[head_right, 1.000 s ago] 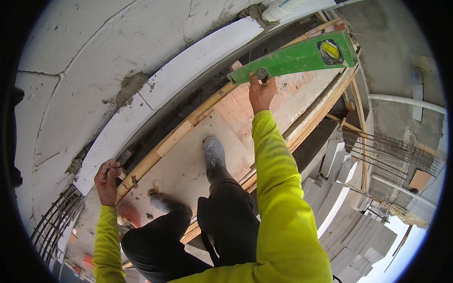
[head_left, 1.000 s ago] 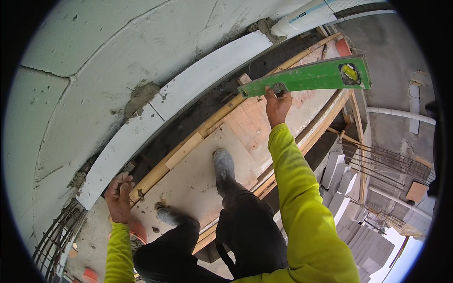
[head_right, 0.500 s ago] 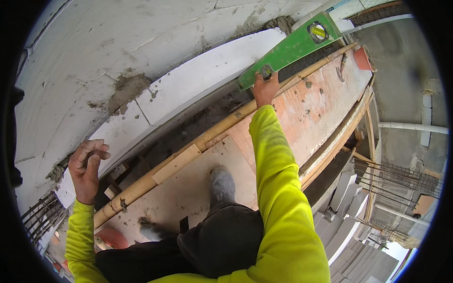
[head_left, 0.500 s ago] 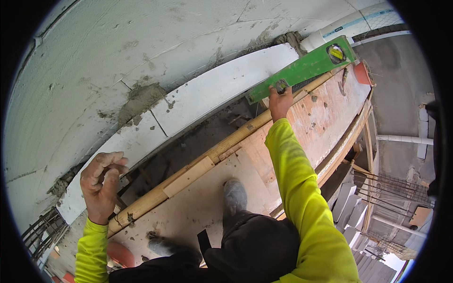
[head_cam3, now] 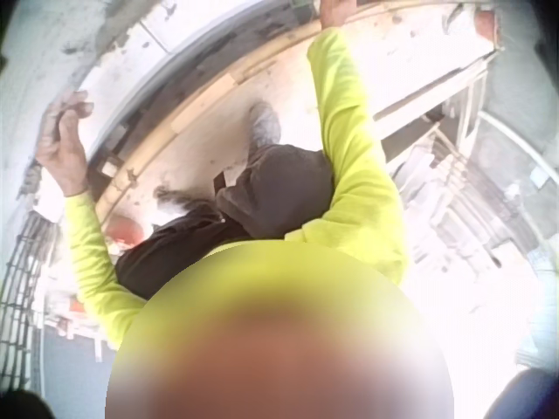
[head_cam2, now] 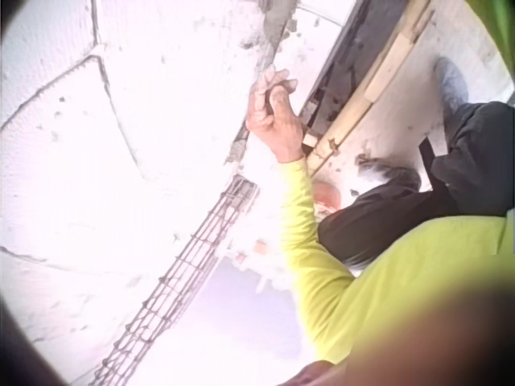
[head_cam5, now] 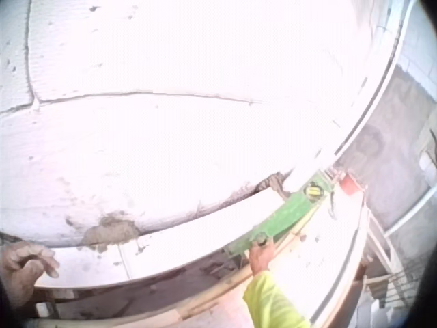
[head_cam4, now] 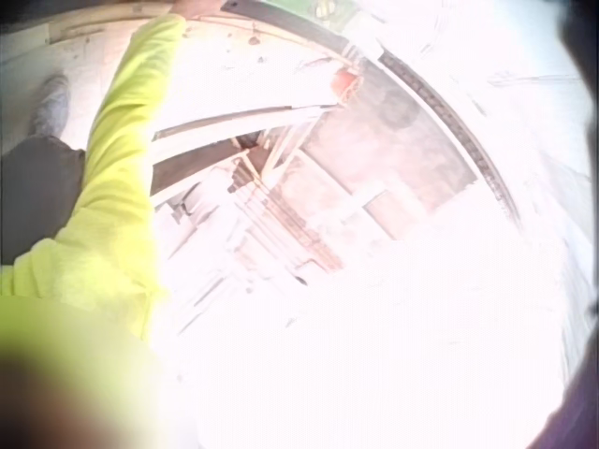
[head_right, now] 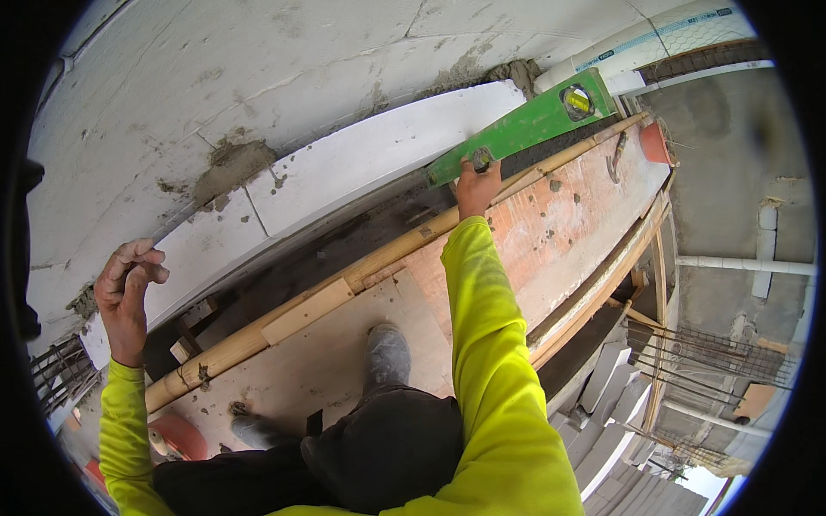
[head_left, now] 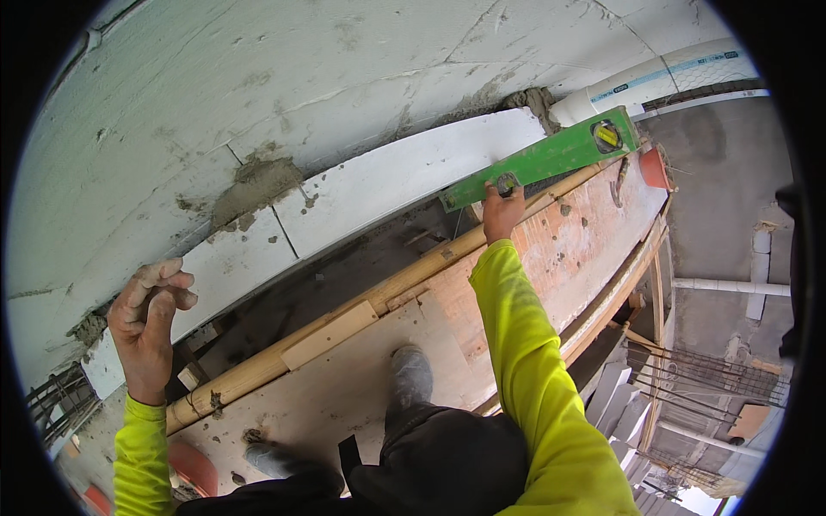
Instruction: The person scoops mortar from a bucket with a trowel and applies it to the joints between white blocks along a wall. They use a spirit level to check alignment and continue filling gaps with mortar.
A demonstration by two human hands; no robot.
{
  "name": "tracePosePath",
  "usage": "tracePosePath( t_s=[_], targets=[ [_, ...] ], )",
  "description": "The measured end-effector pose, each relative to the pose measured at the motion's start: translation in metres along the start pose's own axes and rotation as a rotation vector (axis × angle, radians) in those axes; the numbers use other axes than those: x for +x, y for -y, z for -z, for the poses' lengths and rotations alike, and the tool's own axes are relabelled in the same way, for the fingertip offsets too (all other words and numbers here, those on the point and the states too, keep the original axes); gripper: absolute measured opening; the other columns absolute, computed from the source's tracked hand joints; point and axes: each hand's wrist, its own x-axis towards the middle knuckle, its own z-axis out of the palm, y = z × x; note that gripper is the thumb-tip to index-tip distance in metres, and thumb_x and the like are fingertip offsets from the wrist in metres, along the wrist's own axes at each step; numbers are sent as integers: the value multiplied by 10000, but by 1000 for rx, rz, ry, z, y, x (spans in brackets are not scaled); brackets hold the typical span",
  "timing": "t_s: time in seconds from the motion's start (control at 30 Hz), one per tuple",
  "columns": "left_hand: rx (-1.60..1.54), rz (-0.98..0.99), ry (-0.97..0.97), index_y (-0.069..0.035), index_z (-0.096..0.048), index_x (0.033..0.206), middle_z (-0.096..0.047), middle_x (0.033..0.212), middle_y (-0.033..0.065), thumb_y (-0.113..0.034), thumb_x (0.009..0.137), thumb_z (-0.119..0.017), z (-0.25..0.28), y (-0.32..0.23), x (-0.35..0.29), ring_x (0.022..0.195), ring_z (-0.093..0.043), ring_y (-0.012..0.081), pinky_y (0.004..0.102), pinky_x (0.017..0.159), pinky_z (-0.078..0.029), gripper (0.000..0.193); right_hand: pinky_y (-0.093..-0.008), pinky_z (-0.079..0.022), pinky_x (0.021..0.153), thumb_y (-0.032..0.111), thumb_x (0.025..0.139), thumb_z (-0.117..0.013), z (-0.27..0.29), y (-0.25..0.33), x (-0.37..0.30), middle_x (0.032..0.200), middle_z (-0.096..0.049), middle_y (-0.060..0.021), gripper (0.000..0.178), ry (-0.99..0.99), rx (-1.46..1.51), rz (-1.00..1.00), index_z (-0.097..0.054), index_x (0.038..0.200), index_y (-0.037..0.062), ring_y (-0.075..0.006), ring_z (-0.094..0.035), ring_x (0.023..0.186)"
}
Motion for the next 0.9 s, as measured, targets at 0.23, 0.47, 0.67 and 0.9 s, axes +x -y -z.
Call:
tracePosePath(
  t_s=[0.23,0.47,0.67,0.9],
  targets=[
    [-4,-5,-6,26,-648,1201,-688,967,102,-115,996,-530,-5,6,12,792,-624,140,293,751,-532,275,-312,-487,873,-108,811,-650,5,-2,2,1091,-664,-130,423,26,28,-125,-565,1220,-43,-193,-624,972],
    [-14,17,-3,35,-643,1203,-679,962,96,-90,982,-511,-10,9,16,792,-617,137,288,749,-528,286,-281,-491,675,-80,827,-672,6,-8,4,979,-653,-73,340,40,33,-20,-568,1139,5,-142,-604,804],
    [-28,44,15,28,-646,1186,-684,1000,99,-79,975,-507,-10,4,17,808,-620,140,287,758,-533,274,-286,-487,755,-37,830,-692,22,19,5,1004,-650,-82,328,91,-62,-53,-570,1135,-20,-158,-603,853],
    [185,-127,264,16,-625,1193,-665,1090,175,-64,890,-636,-57,-4,12,939,-667,219,334,824,-552,313,-269,-509,791,43,905,-666,77,166,-43,1021,-658,-60,250,103,114,-84,-587,1137,-2,-122,-622,894]
  ],
)
